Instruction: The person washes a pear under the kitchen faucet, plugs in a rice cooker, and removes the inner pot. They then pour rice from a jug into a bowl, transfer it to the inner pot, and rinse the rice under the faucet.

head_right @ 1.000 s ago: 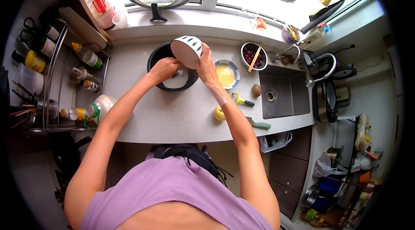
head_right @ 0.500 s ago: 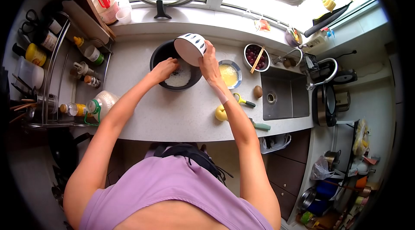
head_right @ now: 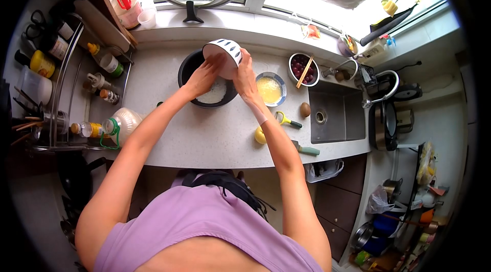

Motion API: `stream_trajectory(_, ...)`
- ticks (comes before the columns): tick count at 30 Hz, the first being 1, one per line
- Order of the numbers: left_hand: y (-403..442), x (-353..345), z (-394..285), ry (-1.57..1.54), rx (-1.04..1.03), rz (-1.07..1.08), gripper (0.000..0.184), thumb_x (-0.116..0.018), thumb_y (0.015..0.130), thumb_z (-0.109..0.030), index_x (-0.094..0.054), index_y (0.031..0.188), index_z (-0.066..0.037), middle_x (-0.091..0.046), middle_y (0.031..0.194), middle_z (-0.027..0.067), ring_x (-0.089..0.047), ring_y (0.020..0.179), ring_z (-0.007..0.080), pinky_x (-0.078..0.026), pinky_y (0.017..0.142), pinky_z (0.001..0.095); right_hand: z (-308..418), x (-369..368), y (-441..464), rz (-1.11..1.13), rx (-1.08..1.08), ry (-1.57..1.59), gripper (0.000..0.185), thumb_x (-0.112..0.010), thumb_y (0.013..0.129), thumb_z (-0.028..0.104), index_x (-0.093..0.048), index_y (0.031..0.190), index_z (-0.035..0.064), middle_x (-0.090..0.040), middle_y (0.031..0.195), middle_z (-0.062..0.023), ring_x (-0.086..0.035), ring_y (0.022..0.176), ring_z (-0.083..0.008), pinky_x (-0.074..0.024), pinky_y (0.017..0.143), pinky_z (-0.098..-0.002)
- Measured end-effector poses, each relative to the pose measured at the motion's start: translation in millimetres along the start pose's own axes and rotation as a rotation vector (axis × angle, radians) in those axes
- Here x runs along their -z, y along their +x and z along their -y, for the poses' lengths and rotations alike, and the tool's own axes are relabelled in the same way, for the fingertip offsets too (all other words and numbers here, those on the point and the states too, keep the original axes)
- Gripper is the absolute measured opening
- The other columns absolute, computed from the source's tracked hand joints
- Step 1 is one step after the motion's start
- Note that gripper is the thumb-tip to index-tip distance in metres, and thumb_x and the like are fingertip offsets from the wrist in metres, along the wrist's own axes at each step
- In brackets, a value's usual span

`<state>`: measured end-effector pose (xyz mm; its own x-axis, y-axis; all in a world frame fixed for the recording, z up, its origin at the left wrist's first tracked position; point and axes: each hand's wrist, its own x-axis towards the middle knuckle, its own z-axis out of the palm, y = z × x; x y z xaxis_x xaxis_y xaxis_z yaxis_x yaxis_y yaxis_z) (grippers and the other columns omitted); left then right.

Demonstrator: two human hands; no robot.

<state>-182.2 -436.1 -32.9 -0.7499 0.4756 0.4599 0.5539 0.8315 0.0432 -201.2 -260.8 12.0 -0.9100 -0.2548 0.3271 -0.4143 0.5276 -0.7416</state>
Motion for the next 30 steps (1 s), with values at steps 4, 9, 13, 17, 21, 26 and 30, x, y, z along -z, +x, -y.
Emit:
stream_trajectory(4,-17.1,4.2,-10.6,-0.194,-0.067,0.052,0.055,-0.052,0.071,0.006,-0.047,0.126,-0.001,-0.047,0.131,0.0157,-0.047,0.12,0.0276,-0.044,0.097,0.036,-4.3,6.1,1.3,-0.017,0.041,-0.051,0.06,-0.046,0.078,-0.001,-0.027,0.133,0.0123,-0.043,0.121,-0.028,-0.052,0.102,-0.0479,-0.0459,0.083,-0.0488)
stream_trajectory(9,-28.6,-5.2,2.1,-0.198,0.014,0.384,0.038,-0.055,0.075,0.001,-0.058,0.112,-0.005,-0.062,0.105,0.0113,-0.061,0.097,0.0253,-0.054,0.075,0.0335,-11.8,7.6,-1.5,-0.051,0.002,-0.05,0.061,-0.047,0.078,-0.002,-0.027,0.133,0.0115,-0.042,0.123,-0.0267,-0.051,0.104,-0.0473,-0.0457,0.083,-0.0487)
stream_trajectory(13,-13.9,18.0,1.7,-0.15,0.043,0.4,0.025,-0.064,0.073,-0.008,-0.061,0.098,-0.006,-0.062,0.088,0.0094,-0.062,0.086,0.0259,-0.052,0.07,0.0351,-10.0,7.3,-1.6,-0.05,0.014,-0.027,0.06,-0.047,0.077,-0.003,-0.027,0.133,0.0096,-0.042,0.125,-0.0266,-0.051,0.105,-0.0466,-0.0444,0.087,-0.0471)
stream_trajectory(17,-0.1,28.9,-8.7,-0.201,-0.072,-0.052,0.023,-0.063,0.077,-0.013,-0.061,0.098,-0.004,-0.059,0.1,0.0104,-0.059,0.095,0.0261,-0.05,0.08,0.0363,-11.9,3.7,-1.6,-0.061,0.064,0.0,0.059,-0.046,0.077,-0.004,-0.028,0.132,0.0087,-0.043,0.123,-0.0268,-0.051,0.106,-0.0455,-0.0444,0.087,-0.0462)
stream_trajectory(21,5.5,1.5,-8.9,-0.141,-0.052,-0.223,0.027,-0.061,0.076,-0.01,-0.061,0.102,-0.003,-0.057,0.107,0.0095,-0.056,0.102,0.0246,-0.047,0.09,0.0362,-5.4,1.8,-3.9,-0.043,0.067,-0.022,0.059,-0.046,0.077,-0.005,-0.029,0.132,0.0075,-0.044,0.122,-0.0271,-0.051,0.106,-0.045,-0.0443,0.088,-0.0455)
stream_trajectory(26,-13.9,5.3,-5.0,-0.354,-0.056,0.096,0.039,-0.062,0.073,-0.006,-0.056,0.111,-0.002,-0.055,0.116,0.012,-0.055,0.106,0.0269,-0.049,0.088,0.032,-2.1,7.1,-1.9,-0.045,0.054,-0.016,0.059,-0.046,0.077,-0.005,-0.029,0.132,0.0081,-0.044,0.122,-0.0266,-0.051,0.107,-0.0452,-0.0442,0.087,-0.0458)
stream_trajectory(30,-17.1,17.4,0.0,-0.123,-0.029,0.464,0.04,-0.06,0.074,-0.006,-0.056,0.113,-0.002,-0.056,0.115,0.0109,-0.057,0.103,0.0256,-0.051,0.085,0.0304,-3.2,7.3,-5.5,-0.047,0.046,-0.019,0.06,-0.046,0.077,-0.005,-0.029,0.132,0.0085,-0.043,0.124,-0.0264,-0.05,0.107,-0.0454,-0.0441,0.087,-0.0462)
